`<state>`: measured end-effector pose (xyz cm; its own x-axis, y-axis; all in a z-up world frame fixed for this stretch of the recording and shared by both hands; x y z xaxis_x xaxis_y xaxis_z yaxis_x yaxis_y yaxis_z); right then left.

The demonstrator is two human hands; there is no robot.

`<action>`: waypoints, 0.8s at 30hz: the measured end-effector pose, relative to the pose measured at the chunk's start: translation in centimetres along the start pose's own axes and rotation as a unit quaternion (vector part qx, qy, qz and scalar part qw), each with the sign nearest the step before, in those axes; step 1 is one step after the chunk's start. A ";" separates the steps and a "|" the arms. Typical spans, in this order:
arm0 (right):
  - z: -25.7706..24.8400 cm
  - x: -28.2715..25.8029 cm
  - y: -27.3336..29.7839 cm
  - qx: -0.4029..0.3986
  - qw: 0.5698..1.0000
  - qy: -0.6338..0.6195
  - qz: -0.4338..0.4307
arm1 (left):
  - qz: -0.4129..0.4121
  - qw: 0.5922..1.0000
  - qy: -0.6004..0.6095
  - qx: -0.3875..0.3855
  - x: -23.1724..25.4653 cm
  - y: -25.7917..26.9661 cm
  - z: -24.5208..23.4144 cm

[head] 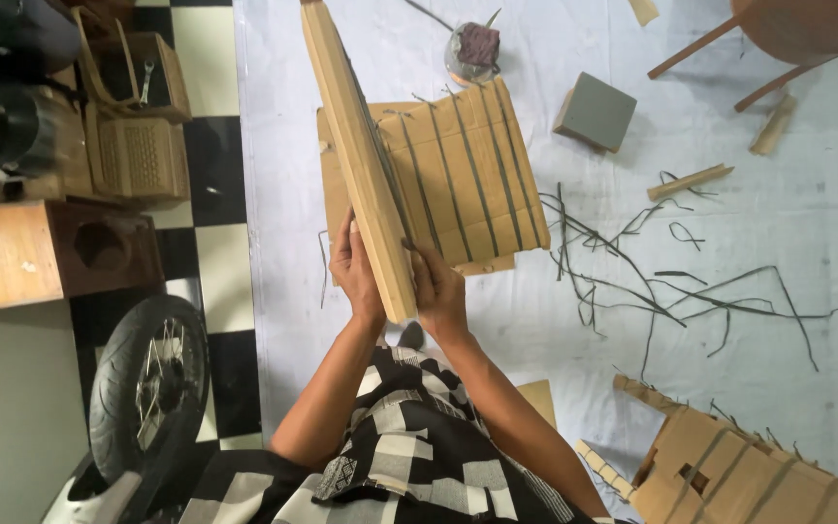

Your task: Wrapping furniture components in cardboard and securing them with plastic straps.

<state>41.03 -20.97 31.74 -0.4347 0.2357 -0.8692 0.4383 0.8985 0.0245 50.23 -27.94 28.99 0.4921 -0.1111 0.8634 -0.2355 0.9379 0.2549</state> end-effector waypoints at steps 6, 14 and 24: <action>-1.3 0.6 4.8 0.023 0.996 0.067 -0.063 | 0.033 0.998 0.053 0.013 -3.4 4.3 -3.7; -2.7 1.1 9.3 0.011 0.989 0.093 -0.111 | 0.044 0.996 0.068 0.026 -4.0 9.2 -5.3; -2.9 3.2 11.9 0.009 0.978 0.142 -0.151 | -0.014 1.000 0.010 -0.017 -3.3 12.4 -6.8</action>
<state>42.58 -8.45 30.66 -0.7457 0.0567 -0.6639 0.2698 0.9367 -0.2230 51.40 -13.71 26.39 0.5151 -0.1302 0.8472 -0.1941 0.9450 0.2633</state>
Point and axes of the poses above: each hand's wrist, its own y-axis away from the middle knuckle, its own z-axis out of the palm, x = y × z, the point moved 2 cm from there along -y, towards the middle knuckle, and after that the axes turned 13 degrees about y, right-handed, at the moved point
